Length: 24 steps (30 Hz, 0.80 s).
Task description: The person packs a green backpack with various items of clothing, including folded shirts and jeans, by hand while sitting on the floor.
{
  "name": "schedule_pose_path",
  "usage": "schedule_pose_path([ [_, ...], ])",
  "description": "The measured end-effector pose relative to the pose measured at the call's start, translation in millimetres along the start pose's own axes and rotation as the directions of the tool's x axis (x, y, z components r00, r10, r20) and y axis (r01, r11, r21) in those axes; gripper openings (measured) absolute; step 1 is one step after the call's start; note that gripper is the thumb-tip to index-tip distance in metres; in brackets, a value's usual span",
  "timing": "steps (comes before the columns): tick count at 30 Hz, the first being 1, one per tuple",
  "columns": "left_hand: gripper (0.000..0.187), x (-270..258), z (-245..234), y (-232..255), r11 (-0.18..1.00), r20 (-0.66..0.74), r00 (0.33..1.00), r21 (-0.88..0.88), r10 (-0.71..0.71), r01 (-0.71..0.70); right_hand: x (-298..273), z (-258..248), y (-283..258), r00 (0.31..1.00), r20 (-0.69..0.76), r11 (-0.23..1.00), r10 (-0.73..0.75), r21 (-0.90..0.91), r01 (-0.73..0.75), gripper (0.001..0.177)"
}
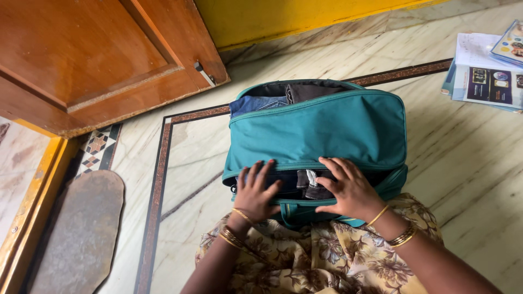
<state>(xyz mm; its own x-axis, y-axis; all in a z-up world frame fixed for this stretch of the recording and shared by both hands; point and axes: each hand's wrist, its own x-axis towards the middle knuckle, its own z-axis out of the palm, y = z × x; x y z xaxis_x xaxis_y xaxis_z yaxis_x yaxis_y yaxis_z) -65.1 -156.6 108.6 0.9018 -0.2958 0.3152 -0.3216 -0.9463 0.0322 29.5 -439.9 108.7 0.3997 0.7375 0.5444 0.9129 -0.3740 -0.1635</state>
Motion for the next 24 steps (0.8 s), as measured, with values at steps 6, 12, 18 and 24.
schedule_pose_path([
  [6, 0.033, 24.1, 9.0, 17.1, 0.998, 0.060, 0.997, -0.030, 0.056, -0.054, -4.8, -13.6, 11.6, 1.000, 0.012, 0.988, -0.029, -0.151, 0.030, 0.070],
  [12, 0.028, 14.7, 53.0, -5.9, 0.955, -0.022, 0.969, 0.181, 0.244, -0.236, -14.9, 8.2, 23.1, 0.994, -0.051, 0.970, -0.091, -0.230, 0.077, 0.057],
  [18, 0.030, 17.3, 50.0, -10.9, 0.961, -0.067, 0.967, 0.147, 0.245, -0.234, -16.2, 22.2, 40.6, 0.985, -0.076, 0.964, -0.157, -0.228, 0.136, 0.057],
  [24, 0.055, 20.1, 3.1, 16.1, 0.995, 0.001, 0.998, -0.071, 0.069, -0.069, -24.3, 0.5, 32.3, 0.997, -0.070, 0.981, -0.038, -0.194, 0.024, 0.071],
])
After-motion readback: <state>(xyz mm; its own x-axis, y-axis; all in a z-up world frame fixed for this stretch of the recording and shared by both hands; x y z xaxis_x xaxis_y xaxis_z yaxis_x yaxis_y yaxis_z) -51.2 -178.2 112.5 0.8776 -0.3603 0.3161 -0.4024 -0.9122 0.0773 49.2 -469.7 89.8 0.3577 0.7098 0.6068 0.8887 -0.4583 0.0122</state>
